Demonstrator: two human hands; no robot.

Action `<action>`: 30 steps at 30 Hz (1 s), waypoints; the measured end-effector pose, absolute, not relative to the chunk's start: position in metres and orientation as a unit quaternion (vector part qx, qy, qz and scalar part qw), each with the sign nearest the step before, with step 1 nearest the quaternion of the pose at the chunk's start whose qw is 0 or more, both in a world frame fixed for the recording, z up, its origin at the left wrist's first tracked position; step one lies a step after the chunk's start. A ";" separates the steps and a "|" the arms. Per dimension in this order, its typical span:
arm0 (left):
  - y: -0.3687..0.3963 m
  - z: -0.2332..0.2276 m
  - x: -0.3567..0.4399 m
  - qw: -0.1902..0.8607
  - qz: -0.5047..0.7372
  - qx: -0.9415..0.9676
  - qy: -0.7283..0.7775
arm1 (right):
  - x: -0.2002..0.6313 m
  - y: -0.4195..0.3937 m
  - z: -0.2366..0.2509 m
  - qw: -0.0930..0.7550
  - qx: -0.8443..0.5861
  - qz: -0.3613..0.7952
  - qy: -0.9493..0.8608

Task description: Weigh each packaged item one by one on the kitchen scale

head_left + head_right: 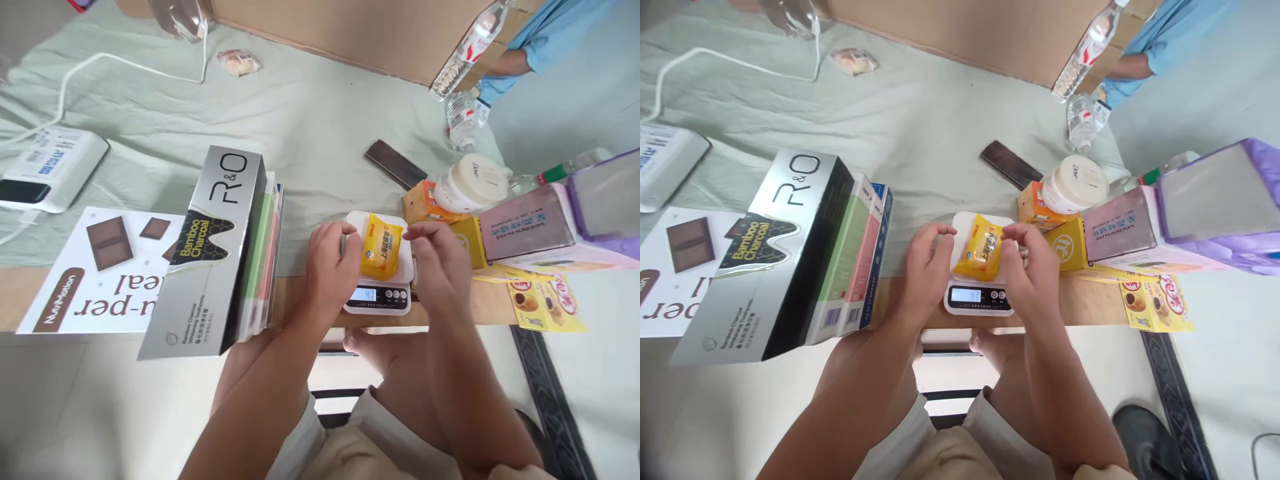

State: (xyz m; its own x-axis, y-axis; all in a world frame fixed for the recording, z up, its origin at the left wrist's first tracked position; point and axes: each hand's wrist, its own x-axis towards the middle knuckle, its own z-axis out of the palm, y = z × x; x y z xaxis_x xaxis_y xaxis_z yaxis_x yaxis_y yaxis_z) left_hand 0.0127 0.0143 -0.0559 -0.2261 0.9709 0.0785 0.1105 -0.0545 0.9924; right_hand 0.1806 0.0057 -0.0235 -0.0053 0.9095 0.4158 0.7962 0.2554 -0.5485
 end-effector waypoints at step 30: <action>0.010 -0.065 0.017 0.206 0.402 0.668 0.591 | 0.200 -0.009 -0.058 0.406 -0.587 0.063 -0.698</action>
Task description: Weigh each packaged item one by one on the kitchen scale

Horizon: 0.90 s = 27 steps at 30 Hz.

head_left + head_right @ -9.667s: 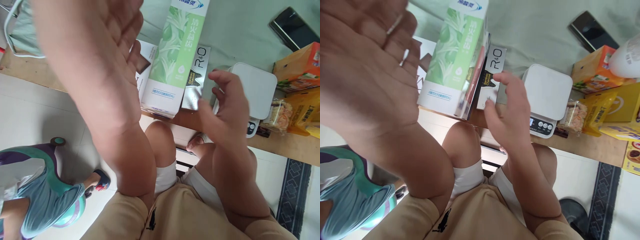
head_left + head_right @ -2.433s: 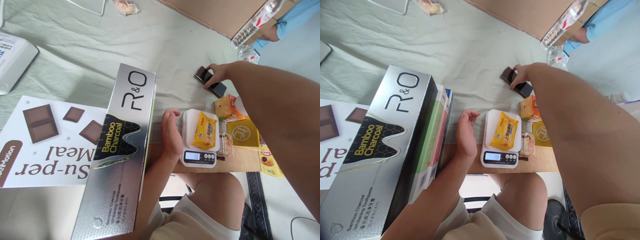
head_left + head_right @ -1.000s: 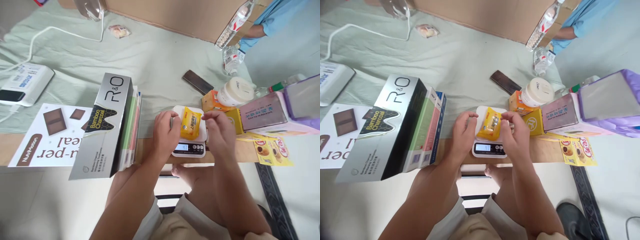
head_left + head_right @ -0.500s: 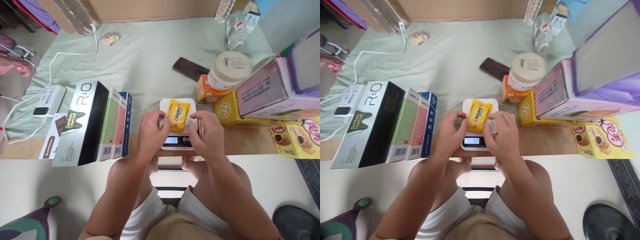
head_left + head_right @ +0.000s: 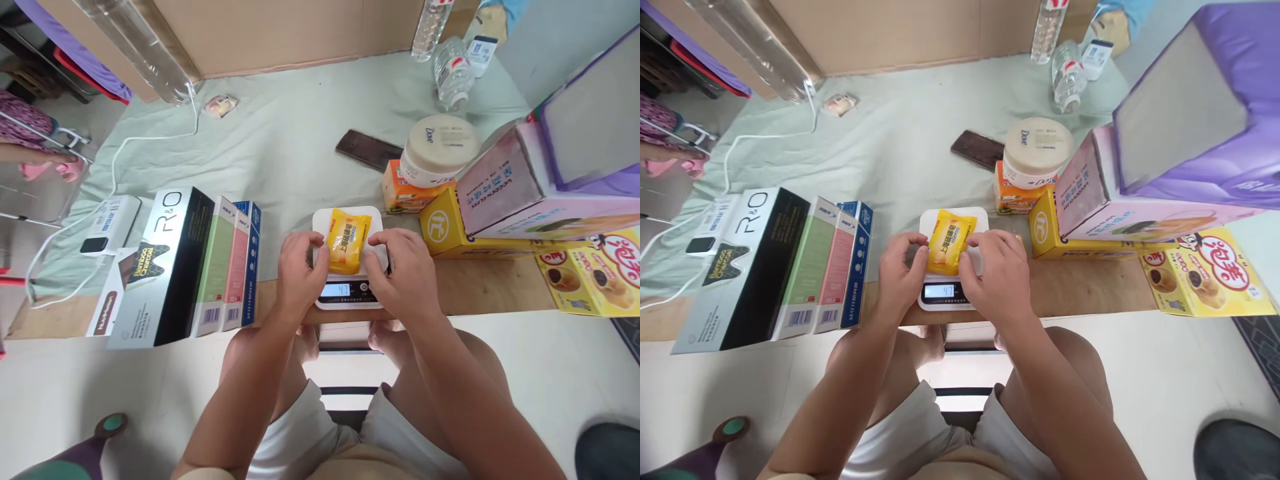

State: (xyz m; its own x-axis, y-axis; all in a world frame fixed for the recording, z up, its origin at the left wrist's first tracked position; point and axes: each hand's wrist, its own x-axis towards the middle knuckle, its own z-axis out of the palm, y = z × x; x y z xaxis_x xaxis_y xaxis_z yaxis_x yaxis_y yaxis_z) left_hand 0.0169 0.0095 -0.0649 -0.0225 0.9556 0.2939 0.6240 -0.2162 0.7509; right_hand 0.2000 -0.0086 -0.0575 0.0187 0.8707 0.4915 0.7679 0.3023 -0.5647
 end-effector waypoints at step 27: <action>0.002 -0.067 0.008 0.324 0.492 0.565 0.578 | 0.158 -0.014 -0.049 0.387 -0.547 0.092 -0.737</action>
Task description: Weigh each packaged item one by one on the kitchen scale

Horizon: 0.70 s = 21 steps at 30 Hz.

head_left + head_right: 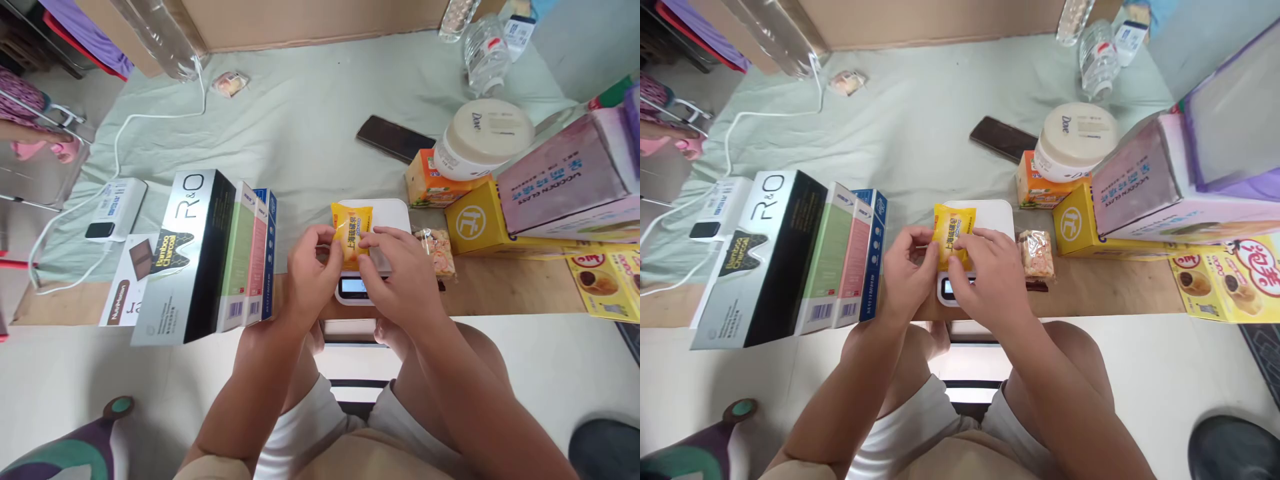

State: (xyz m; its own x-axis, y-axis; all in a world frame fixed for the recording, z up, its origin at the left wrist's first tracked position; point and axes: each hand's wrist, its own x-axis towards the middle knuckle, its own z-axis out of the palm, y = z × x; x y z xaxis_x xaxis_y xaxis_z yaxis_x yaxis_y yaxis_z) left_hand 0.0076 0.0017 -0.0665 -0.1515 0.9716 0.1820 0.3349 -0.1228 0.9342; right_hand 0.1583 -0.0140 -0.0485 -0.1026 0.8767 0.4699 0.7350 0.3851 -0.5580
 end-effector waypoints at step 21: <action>-0.003 -0.079 0.004 0.028 0.414 0.674 0.611 | 0.169 -0.016 -0.039 0.417 -0.542 0.136 -0.717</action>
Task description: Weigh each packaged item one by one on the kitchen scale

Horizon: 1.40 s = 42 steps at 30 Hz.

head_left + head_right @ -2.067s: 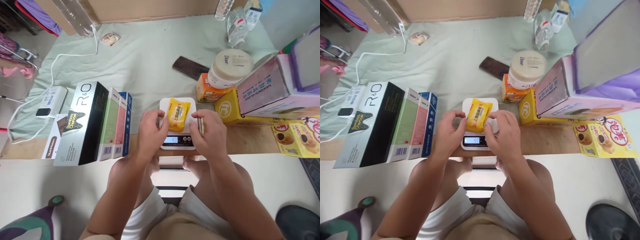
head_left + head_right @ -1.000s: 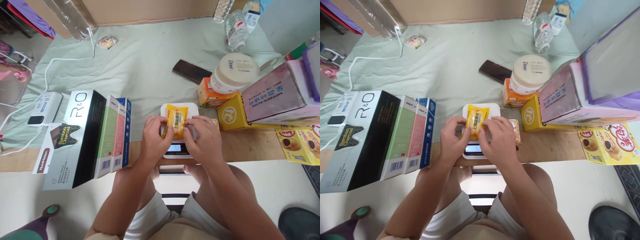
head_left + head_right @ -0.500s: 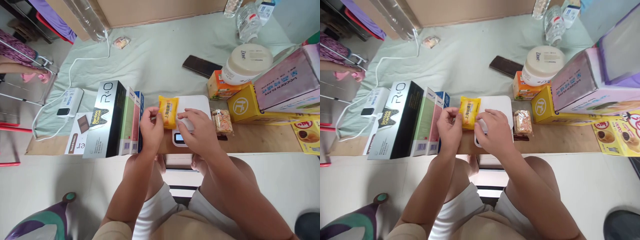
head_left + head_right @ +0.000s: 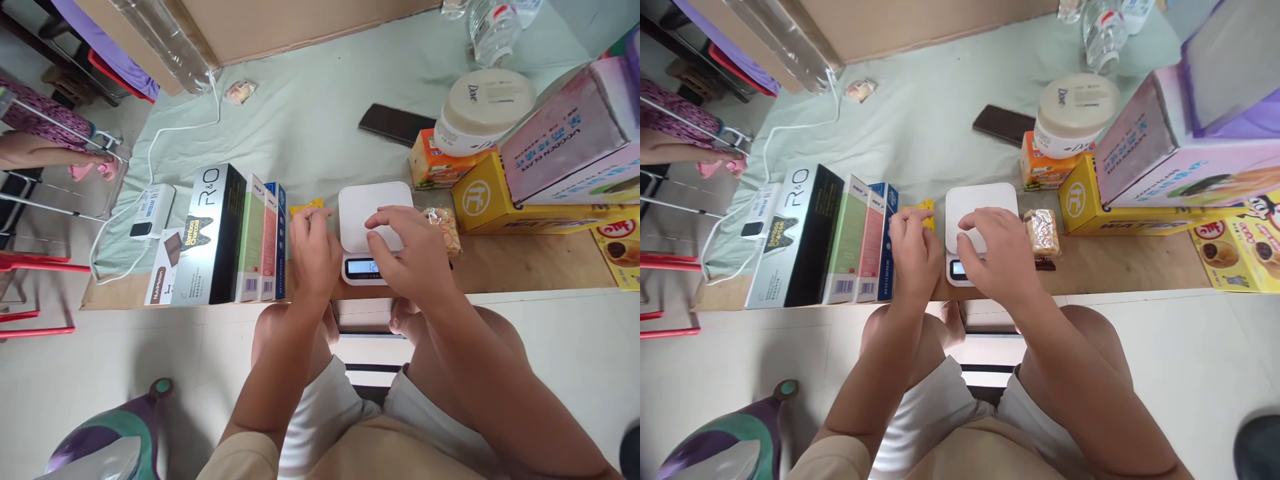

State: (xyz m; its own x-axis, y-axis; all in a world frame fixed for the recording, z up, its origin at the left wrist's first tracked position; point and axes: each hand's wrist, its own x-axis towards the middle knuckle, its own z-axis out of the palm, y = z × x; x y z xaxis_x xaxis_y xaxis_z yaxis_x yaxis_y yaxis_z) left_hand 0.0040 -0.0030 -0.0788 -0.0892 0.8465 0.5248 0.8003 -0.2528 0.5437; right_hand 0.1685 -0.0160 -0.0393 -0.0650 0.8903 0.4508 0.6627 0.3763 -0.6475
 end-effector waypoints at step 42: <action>-0.003 -0.064 0.014 0.080 0.462 0.710 0.526 | 0.176 -0.006 -0.052 0.388 -0.605 0.059 -0.693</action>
